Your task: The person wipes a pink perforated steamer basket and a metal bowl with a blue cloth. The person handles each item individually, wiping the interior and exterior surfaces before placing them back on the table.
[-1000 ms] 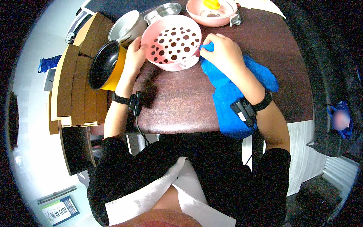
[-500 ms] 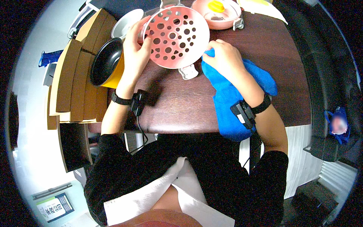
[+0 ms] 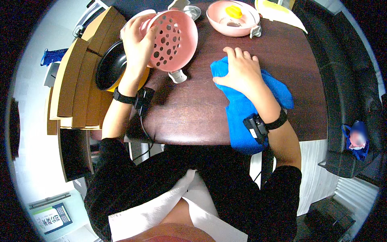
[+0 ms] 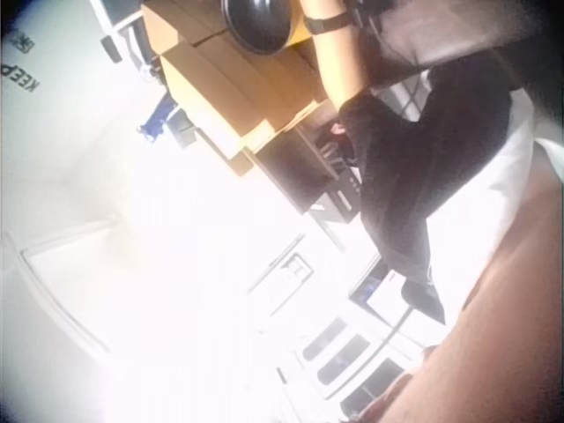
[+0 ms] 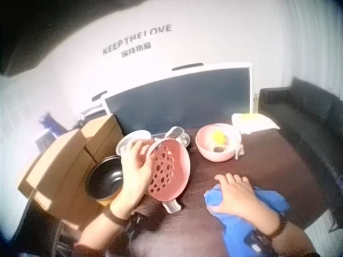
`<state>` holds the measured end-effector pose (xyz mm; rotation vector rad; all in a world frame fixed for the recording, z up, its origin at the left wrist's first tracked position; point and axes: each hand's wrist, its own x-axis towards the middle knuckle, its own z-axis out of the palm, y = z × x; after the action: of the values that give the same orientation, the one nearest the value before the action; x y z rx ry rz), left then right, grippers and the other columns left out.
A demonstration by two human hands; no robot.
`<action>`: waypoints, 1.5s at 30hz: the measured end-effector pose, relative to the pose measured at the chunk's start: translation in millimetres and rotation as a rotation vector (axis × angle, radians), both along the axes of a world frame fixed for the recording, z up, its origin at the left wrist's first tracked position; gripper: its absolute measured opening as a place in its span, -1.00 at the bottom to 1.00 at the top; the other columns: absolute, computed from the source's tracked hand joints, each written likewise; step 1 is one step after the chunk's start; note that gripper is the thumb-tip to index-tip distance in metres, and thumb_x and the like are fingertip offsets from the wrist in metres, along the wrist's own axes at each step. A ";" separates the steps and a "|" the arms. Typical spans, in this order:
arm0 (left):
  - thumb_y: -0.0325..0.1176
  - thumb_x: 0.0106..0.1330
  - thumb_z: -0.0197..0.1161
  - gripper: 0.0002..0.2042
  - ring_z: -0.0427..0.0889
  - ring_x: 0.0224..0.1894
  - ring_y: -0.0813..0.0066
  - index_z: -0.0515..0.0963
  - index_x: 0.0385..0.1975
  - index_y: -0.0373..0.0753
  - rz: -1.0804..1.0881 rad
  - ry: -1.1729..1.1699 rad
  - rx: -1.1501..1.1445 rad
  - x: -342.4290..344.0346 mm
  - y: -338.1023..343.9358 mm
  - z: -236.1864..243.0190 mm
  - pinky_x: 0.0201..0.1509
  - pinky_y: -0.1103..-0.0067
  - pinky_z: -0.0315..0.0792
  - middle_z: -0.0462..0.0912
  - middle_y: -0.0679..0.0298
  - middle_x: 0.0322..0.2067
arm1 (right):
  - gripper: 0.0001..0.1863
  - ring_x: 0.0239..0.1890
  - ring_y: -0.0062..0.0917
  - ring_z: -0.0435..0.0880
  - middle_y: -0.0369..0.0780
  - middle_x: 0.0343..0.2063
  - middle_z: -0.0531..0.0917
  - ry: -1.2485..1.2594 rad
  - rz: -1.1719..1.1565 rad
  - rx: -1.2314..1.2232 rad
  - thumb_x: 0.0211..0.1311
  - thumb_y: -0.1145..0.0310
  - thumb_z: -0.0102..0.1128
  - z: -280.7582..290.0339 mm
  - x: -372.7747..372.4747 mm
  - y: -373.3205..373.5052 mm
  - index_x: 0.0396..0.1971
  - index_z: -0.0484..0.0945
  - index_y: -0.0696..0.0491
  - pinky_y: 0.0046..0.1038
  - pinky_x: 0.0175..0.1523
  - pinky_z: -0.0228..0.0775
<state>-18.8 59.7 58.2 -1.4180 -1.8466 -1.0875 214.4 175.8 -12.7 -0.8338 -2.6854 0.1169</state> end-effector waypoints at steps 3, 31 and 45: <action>-0.36 0.10 0.25 -0.74 0.48 -0.01 0.17 0.63 -0.17 -0.15 -0.078 -0.008 -0.054 -7.8 3.6 0.3 0.18 0.36 0.26 0.59 0.13 -0.16 | -0.31 0.02 -0.17 0.53 -0.07 -0.04 0.53 -0.091 0.004 -0.046 -0.18 0.02 0.37 5.5 6.1 -1.9 -0.01 0.39 0.03 -0.13 0.10 0.30; -0.19 -0.06 0.30 -0.45 0.61 -0.20 -0.03 0.49 -0.02 -0.31 -0.188 -0.128 -0.165 22.2 -7.4 12.8 -0.09 0.32 0.51 0.59 -0.09 -0.25 | -0.68 -0.23 -0.23 0.69 -0.07 -0.34 0.70 0.138 0.322 -0.037 0.02 0.20 0.14 -32.5 -143.1 -12.1 -0.29 0.65 0.08 -0.26 -0.12 0.53; -0.18 0.35 -0.05 -0.67 0.62 -0.31 0.12 0.54 0.01 -0.09 -0.101 -0.096 -0.144 17.5 -8.4 -1.9 -0.19 0.37 0.49 0.57 0.06 -0.36 | -0.48 -0.09 -0.26 0.64 -0.04 -0.11 0.62 0.046 0.449 -0.917 0.13 0.15 0.14 -26.2 -143.9 13.2 0.03 0.47 0.16 -0.32 0.04 0.45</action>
<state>-1.3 51.2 56.2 -1.5814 -1.9742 -1.1073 70.5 189.0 -38.9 -0.3804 -2.6653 1.5159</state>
